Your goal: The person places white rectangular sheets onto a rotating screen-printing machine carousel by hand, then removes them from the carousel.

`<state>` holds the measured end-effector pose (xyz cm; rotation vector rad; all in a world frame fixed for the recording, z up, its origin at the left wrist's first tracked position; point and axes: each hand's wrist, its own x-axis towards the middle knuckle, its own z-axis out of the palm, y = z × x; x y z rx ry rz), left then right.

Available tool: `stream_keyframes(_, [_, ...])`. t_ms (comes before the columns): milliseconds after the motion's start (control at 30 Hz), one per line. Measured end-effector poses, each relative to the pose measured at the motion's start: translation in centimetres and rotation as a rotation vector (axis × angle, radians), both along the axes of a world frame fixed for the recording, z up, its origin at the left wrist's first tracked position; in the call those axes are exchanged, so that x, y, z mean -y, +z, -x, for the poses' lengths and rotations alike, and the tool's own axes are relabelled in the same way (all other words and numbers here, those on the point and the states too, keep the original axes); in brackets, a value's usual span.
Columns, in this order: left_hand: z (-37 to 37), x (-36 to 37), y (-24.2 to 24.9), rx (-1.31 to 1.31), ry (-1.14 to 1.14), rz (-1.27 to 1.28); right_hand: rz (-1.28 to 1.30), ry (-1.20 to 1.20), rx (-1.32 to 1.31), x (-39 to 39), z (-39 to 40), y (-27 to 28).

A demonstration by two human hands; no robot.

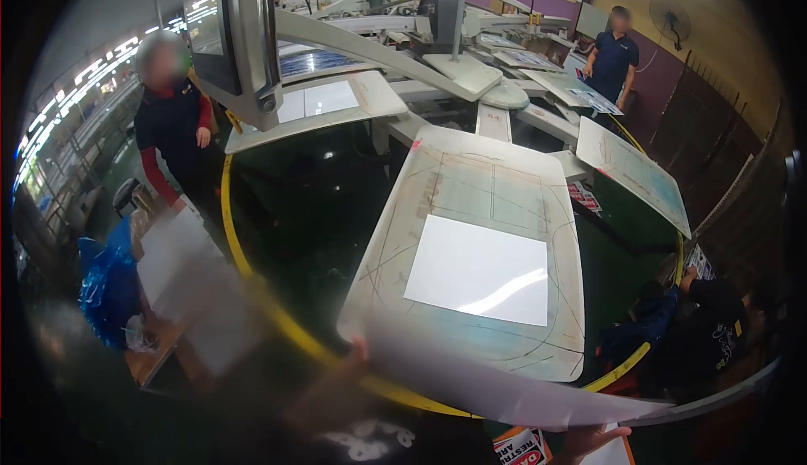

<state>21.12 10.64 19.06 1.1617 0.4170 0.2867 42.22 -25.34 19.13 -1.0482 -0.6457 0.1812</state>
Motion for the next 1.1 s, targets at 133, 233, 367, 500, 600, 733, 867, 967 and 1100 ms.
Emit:
stream_keyframes(133, [-0.2,0.5,-0.2,0.011,-0.013,0.0,0.256,-0.108,0.224,-4.2,2.3,2.2])
stream_keyframes(233, [-0.9,0.8,0.1,0.037,0.002,-0.017,0.134,-0.154,-0.158,-6.4,2.6,3.3])
stream_keyframes(367, [-2.0,0.2,1.0,0.067,0.031,-0.051,0.104,-0.144,-0.256,-6.5,2.2,3.3])
stream_keyframes(500, [-1.5,0.3,1.0,0.063,0.049,-0.06,0.045,-0.162,-0.327,-5.1,1.3,2.7])
stream_keyframes(600, [-1.1,0.6,0.7,0.058,0.045,-0.063,-0.163,-0.016,-0.296,-4.0,0.9,2.0])
stream_keyframes(733, [-1.2,1.2,0.6,0.056,0.037,-0.077,-0.109,-0.105,-0.341,-2.2,0.9,-1.2])
stream_keyframes(867, [-1.5,1.3,0.7,0.057,0.038,-0.095,-0.104,-0.03,-0.37,-3.7,2.0,-1.1])
stream_keyframes(967, [-1.3,1.3,0.6,0.033,0.095,-0.11,-0.121,-0.066,-0.385,-3.9,2.0,-1.3])
stream_keyframes(1100, [-0.6,0.9,0.6,0.032,0.126,-0.078,-0.08,-0.059,-0.391,-2.4,1.2,-2.3])
